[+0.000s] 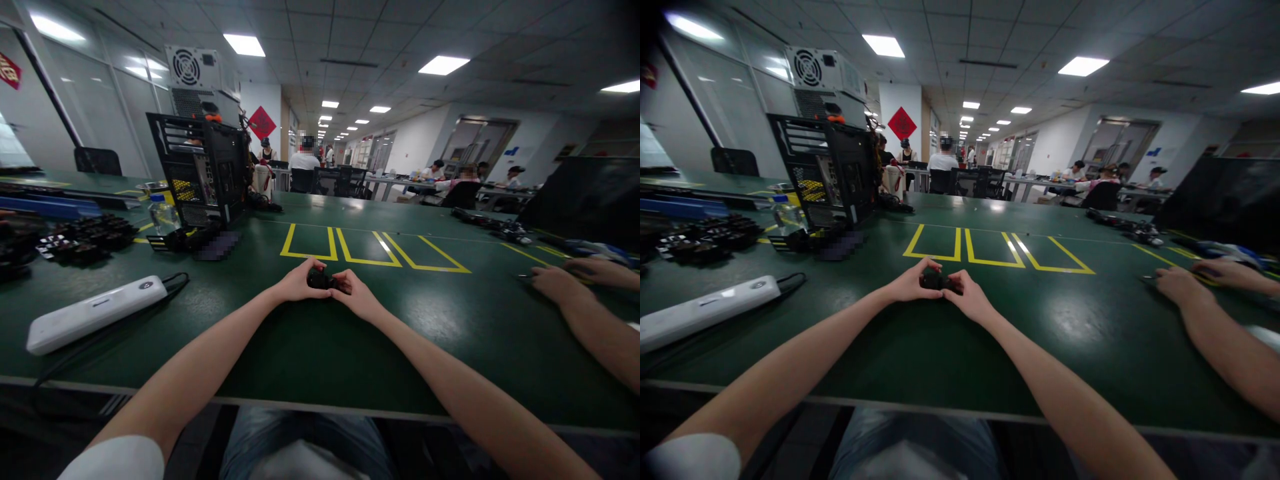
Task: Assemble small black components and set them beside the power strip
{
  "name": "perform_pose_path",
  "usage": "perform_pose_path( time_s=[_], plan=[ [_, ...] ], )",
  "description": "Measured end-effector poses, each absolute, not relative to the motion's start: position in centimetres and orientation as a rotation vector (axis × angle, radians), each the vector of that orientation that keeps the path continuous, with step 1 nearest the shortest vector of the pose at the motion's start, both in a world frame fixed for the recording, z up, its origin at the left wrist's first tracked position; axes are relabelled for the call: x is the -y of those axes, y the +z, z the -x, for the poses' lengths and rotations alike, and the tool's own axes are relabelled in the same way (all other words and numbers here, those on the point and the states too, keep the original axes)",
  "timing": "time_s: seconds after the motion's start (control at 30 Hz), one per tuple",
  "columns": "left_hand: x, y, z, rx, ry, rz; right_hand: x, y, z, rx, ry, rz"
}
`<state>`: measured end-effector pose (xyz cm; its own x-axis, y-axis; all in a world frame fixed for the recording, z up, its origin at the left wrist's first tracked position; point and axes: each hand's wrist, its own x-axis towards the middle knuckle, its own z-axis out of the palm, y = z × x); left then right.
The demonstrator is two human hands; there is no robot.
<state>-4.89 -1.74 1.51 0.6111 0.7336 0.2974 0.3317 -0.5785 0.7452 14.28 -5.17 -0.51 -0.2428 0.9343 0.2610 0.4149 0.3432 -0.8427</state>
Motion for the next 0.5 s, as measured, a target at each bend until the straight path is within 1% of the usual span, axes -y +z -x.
perform_pose_path(
  time_s=[0.1,0.17,0.33,0.5],
  plan=[
    [1.4,1.6,5.1,-0.921,0.607,-2.071,5.0,-0.5,-14.9,1.917,0.603,1.374],
    [1.2,1.5,5.2,-0.927,0.569,-2.043,5.1,-0.4,-15.2,1.967,0.515,1.415],
    [1.3,1.0,5.3,-0.851,0.592,-2.074,5.5,-0.1,-15.0,2.034,0.546,1.363],
    [1.2,0.5,5.2,-0.889,0.661,-2.265,5.1,-0.3,-14.8,2.023,0.596,1.309]
  ],
)
